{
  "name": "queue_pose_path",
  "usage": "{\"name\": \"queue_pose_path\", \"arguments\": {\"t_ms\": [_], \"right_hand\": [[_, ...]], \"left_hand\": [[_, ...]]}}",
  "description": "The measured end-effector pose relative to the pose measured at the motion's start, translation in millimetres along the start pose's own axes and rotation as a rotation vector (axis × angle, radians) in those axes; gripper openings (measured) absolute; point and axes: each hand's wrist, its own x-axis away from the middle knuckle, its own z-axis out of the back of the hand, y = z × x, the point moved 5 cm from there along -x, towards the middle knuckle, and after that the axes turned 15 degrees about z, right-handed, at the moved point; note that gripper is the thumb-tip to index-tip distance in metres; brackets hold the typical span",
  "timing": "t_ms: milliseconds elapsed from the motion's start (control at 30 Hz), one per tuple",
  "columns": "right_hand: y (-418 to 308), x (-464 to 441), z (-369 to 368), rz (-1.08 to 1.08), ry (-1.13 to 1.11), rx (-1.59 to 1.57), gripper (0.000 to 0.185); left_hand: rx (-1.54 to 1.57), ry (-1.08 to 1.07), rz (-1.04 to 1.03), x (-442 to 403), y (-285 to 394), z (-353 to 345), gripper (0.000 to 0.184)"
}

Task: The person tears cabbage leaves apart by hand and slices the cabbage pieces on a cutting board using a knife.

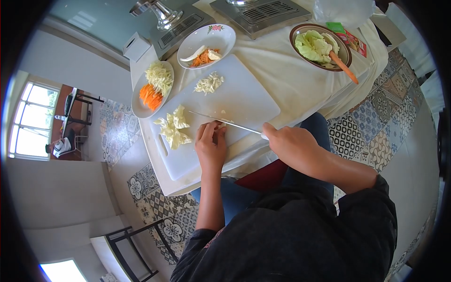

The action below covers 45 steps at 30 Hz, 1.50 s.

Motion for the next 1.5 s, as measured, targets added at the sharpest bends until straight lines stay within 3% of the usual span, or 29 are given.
{"name": "queue_pose_path", "arguments": {"t_ms": [400, 900, 1500], "right_hand": [[4, 10, 22, -0.032, -0.095, -0.068, 0.016], [-3, -3, 1, -0.024, -0.013, -0.047, 0.012], [7, -2, 11, 0.032, 0.074, -0.042, 0.019]], "left_hand": [[0.012, -0.021, 0.033, 0, 3, 1, 0.017], [0.022, 0.011, 0.006, 0, -2, -2, 0.014], [0.082, -0.024, 0.045, 0, -3, 2, 0.017]]}}
